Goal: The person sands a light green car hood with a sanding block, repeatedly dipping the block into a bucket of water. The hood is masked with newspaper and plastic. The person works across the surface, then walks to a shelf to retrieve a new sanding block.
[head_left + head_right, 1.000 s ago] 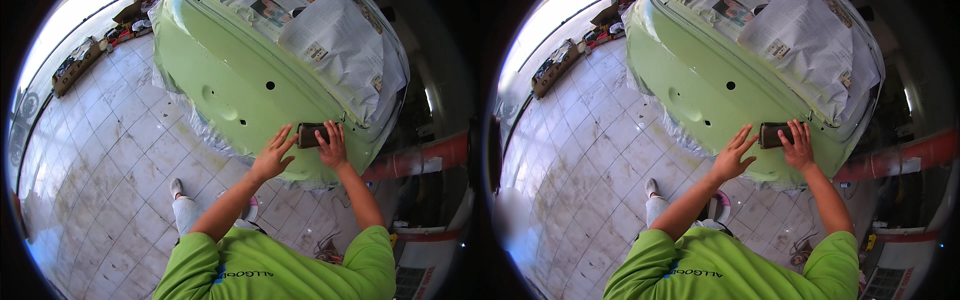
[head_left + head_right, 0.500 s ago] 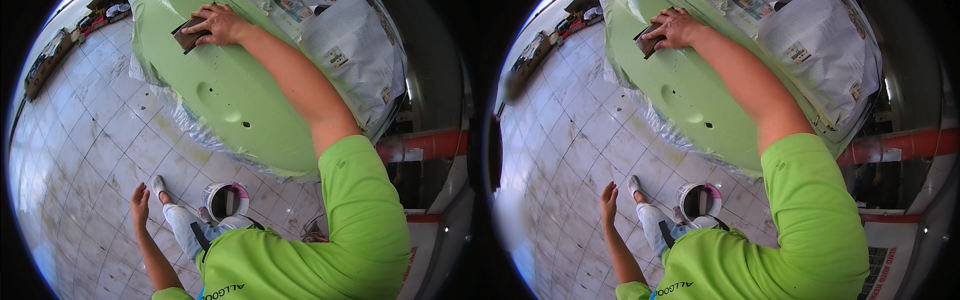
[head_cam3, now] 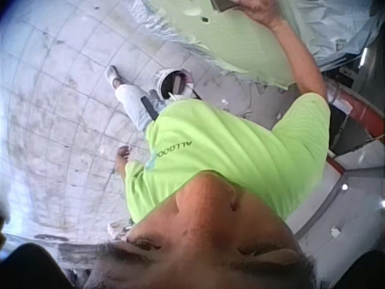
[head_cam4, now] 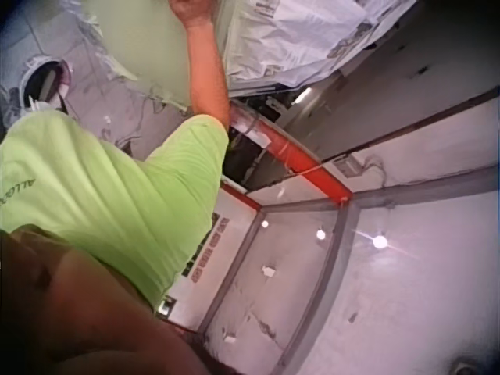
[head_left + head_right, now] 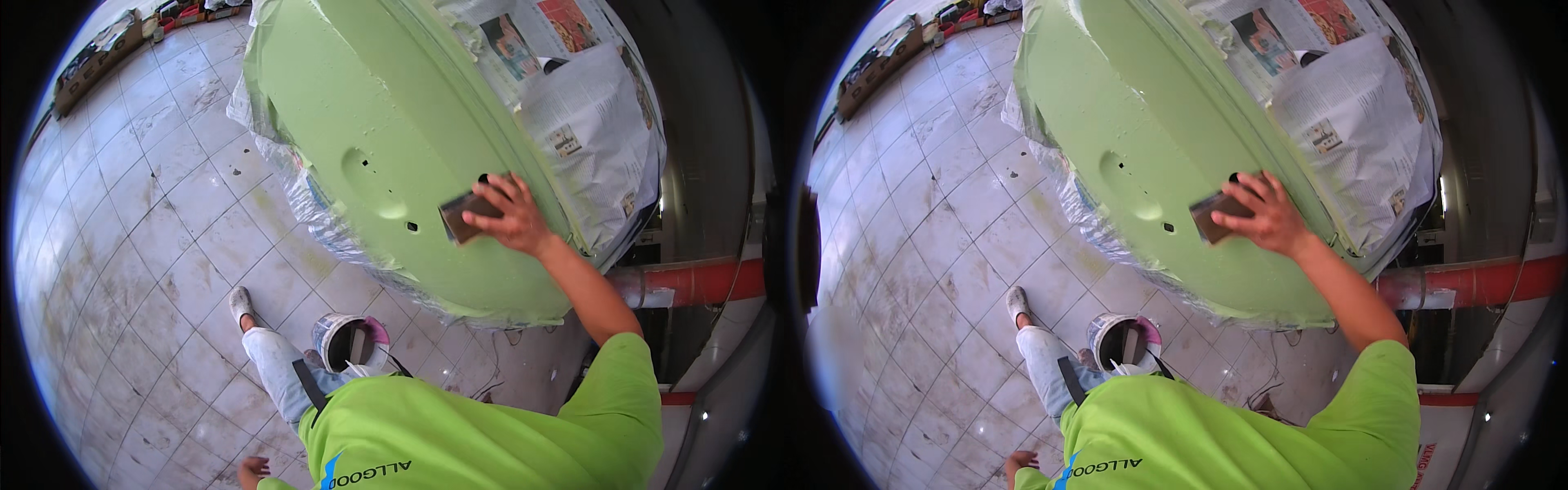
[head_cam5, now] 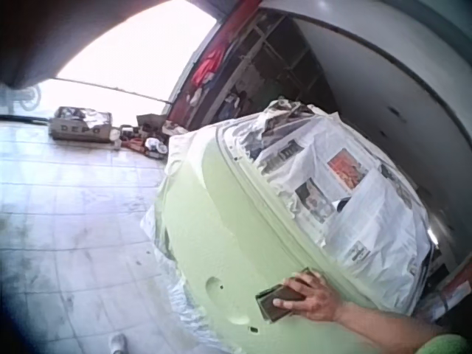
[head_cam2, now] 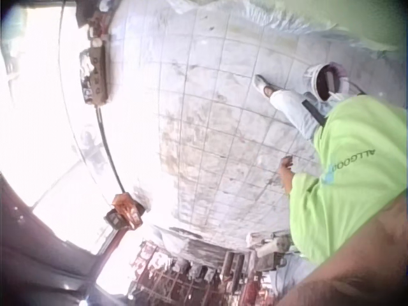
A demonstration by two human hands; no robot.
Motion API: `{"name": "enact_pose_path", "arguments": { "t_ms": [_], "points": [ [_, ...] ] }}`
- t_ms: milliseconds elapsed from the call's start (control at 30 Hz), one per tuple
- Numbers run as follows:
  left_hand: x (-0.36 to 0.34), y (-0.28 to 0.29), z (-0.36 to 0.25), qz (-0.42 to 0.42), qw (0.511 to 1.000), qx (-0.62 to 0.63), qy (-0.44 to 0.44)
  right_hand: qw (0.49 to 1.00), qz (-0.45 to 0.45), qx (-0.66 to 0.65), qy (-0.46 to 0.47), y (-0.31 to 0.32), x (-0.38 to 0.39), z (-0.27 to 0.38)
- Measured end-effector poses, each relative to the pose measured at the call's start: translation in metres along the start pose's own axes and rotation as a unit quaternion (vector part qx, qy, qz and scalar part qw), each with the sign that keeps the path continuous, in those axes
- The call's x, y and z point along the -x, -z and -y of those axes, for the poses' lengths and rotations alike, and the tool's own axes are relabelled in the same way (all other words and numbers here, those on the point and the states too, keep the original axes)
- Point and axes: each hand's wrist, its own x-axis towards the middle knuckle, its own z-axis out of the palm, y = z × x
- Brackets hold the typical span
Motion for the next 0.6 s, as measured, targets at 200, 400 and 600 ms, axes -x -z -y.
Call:
{"name": "enact_pose_path", "arguments": {
  "t_ms": [200,400,600],
  "points": [
    [0.070,0.113,-0.282,-0.453,0.773,0.003,-0.443,0.994,-0.104,0.023,0.008,-0.035,-0.309,-0.098],
    [0.111,0.160,-0.327,-0.356,0.659,0.231,-0.621,0.996,-0.079,-0.045,-0.012,-0.019,-0.221,-0.050],
    [-0.024,0.124,-0.156,-0.360,0.848,0.246,-0.301,0.995,-0.021,-0.037,-0.093,0.004,0.041,0.000]
  ]
}}
